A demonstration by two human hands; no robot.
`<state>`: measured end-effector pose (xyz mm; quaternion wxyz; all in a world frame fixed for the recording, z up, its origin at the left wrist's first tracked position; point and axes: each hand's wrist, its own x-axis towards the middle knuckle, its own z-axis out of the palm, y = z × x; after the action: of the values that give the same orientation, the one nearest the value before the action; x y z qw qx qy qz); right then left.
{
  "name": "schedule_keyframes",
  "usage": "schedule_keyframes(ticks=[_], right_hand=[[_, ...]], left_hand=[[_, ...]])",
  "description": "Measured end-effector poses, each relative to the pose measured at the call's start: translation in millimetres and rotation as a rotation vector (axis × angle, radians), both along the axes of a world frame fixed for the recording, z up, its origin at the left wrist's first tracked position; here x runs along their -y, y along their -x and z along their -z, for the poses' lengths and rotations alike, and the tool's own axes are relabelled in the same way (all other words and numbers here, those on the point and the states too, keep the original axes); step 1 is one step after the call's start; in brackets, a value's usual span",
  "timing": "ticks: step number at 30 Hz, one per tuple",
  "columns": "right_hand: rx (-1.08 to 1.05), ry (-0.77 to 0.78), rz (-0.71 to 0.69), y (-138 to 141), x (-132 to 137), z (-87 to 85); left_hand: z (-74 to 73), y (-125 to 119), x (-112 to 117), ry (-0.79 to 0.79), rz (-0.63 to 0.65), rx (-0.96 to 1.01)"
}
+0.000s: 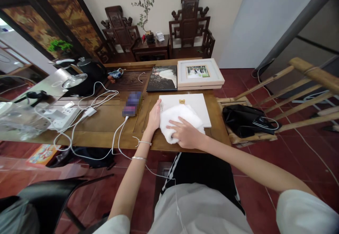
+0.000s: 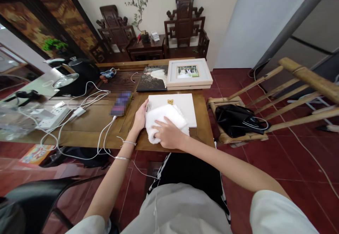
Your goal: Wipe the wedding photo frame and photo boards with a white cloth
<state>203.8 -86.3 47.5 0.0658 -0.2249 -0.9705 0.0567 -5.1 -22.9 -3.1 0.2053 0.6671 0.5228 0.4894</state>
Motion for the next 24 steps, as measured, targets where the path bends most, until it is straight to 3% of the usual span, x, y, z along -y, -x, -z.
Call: schedule_keyframes(ticks=[3,7,13,16,20,24], right_hand=[[-0.019,0.037,0.118,-14,-6,-4.0],[-0.025,0.028,0.302,-19,-38,-5.8],[-0.12,0.047,0.504,10,-103,-13.0],[-0.163,0.125,0.531,35,-124,-20.4],[-0.181,0.183,0.461,59,-133,-28.2],[-0.145,0.174,0.525,51,-133,-32.9]], left_hand=[[1.5,-1,-1,0.058,0.021,-0.077],[6.1,0,-5,0.079,0.04,-0.154],[12.9,4,-10,0.033,0.054,-0.194],[13.2,5,-11,0.021,0.05,-0.216],[12.5,7,-11,0.017,0.056,-0.234],[13.3,7,-11,0.027,0.057,-0.227]])
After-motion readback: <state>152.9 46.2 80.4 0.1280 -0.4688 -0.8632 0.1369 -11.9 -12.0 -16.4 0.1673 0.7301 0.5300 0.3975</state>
